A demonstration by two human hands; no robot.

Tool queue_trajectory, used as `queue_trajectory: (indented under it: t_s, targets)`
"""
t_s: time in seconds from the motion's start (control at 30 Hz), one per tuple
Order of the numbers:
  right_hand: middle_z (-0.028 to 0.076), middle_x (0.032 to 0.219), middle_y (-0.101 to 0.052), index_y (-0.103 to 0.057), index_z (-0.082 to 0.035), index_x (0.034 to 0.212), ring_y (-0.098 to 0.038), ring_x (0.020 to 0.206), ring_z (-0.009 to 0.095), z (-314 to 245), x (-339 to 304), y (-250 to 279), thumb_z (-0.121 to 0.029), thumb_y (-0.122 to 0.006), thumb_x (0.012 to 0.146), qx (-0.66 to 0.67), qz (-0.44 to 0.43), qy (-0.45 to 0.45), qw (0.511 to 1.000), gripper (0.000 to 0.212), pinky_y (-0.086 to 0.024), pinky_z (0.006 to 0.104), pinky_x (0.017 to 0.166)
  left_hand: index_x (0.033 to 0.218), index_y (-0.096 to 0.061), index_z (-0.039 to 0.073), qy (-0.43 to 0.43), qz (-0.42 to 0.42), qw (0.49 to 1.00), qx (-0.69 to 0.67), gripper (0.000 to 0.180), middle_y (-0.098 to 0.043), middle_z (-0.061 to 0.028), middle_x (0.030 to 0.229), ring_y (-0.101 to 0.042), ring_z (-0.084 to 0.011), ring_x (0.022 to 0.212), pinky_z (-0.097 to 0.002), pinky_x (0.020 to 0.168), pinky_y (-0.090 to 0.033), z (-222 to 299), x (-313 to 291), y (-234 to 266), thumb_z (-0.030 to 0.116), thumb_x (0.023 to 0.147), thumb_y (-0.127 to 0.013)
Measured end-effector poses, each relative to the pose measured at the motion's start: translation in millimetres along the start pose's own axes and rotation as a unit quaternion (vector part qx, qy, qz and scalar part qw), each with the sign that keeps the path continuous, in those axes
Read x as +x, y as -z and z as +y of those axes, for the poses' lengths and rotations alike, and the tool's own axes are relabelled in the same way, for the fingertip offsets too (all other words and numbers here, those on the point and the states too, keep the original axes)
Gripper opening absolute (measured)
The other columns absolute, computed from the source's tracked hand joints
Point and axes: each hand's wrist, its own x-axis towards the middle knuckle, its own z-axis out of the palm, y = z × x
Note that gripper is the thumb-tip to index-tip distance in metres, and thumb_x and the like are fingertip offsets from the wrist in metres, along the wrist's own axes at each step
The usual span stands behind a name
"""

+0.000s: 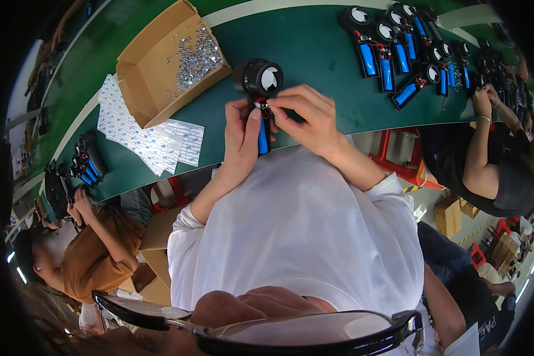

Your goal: Assembling small components into handheld electronic devices on a production line.

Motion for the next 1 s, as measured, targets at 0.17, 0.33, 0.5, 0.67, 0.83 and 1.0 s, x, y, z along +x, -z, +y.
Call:
queue_trajectory:
  t_s: [0.17, 0.33, 0.5, 0.67, 0.83, 1.0]
  targets:
    - [0.007, 0.08, -0.066, -0.07, -0.003, 0.087, -0.064, 0.066, 0.021, 3.3, 1.7, 1.5, 0.005, -0.076, 0.069, -0.02, -0.001, 0.024, 1.0, 0.02, -0.05, 0.0288, 0.054, 0.117, -0.034, -0.003, -0.012, -0.004, 1.0, 0.014, 0.022, -0.059, -0.0143, 0.103, -0.061, -0.0133, 0.075, -0.027, 0.063, -0.051, -1.4, 2.2, -1.4, 0.012, 0.103, -0.043]
    - [0.006, 0.078, -0.065, -0.069, -0.004, 0.085, -0.063, 0.065, 0.02, 6.2, -0.4, 1.4, 0.005, -0.076, 0.069, -0.027, 0.014, 0.031, 0.999, 0.02, -0.049, 0.0286, 0.052, 0.117, -0.033, -0.004, -0.014, -0.006, 1.0, 0.027, 0.022, -0.059, -0.0146, 0.102, -0.06, -0.0133, 0.074, -0.0273, 0.062, -0.051, -3.0, 4.0, -3.0, 0.011, 0.103, -0.043]
    - [0.006, 0.077, -0.065, -0.069, -0.004, 0.085, -0.063, 0.064, 0.02, 7.2, -0.9, 2.4, 0.004, -0.076, 0.069, -0.032, 0.014, 0.033, 0.999, 0.02, -0.048, 0.0286, 0.052, 0.117, -0.033, -0.004, -0.009, -0.004, 0.999, 0.038, 0.023, -0.059, -0.0143, 0.099, -0.06, -0.0135, 0.071, -0.0278, 0.06, -0.05, -2.7, 4.7, -4.5, 0.012, 0.103, -0.042]
    - [0.006, 0.077, -0.065, -0.068, -0.005, 0.084, -0.062, 0.064, 0.02, 6.8, -3.2, 1.6, 0.004, -0.076, 0.069, -0.04, 0.009, 0.027, 0.999, 0.019, -0.048, 0.0286, 0.051, 0.115, -0.033, -0.001, -0.011, -0.018, 0.997, 0.08, 0.019, -0.058, -0.0117, 0.092, -0.058, -0.0114, 0.069, -0.0255, 0.06, -0.051, -5.8, 3.1, -5.1, 0.015, 0.105, -0.037]
    - [0.006, 0.077, -0.065, -0.068, -0.004, 0.086, -0.062, 0.063, 0.02, 9.1, -6.2, -0.1, 0.004, -0.076, 0.068, -0.044, 0.01, 0.034, 0.998, 0.021, -0.048, 0.0288, 0.051, 0.114, -0.033, -0.001, -0.019, 0.002, 0.994, 0.104, 0.017, -0.058, -0.0112, 0.09, -0.057, -0.011, 0.066, -0.0257, 0.057, -0.05, -10.3, 2.8, -9.3, 0.012, 0.105, -0.038]
    - [0.006, 0.078, -0.065, -0.068, -0.004, 0.087, -0.061, 0.064, 0.021, 11.2, -5.3, 0.6, 0.004, -0.075, 0.068, -0.046, -0.007, 0.051, 0.998, 0.022, -0.048, 0.0293, 0.051, 0.114, -0.033, -0.002, -0.035, 0.004, 0.988, 0.15, 0.017, -0.058, -0.0112, 0.09, -0.056, -0.0111, 0.065, -0.0264, 0.056, -0.049, -13.8, 1.3, -5.7, 0.009, 0.104, -0.039]
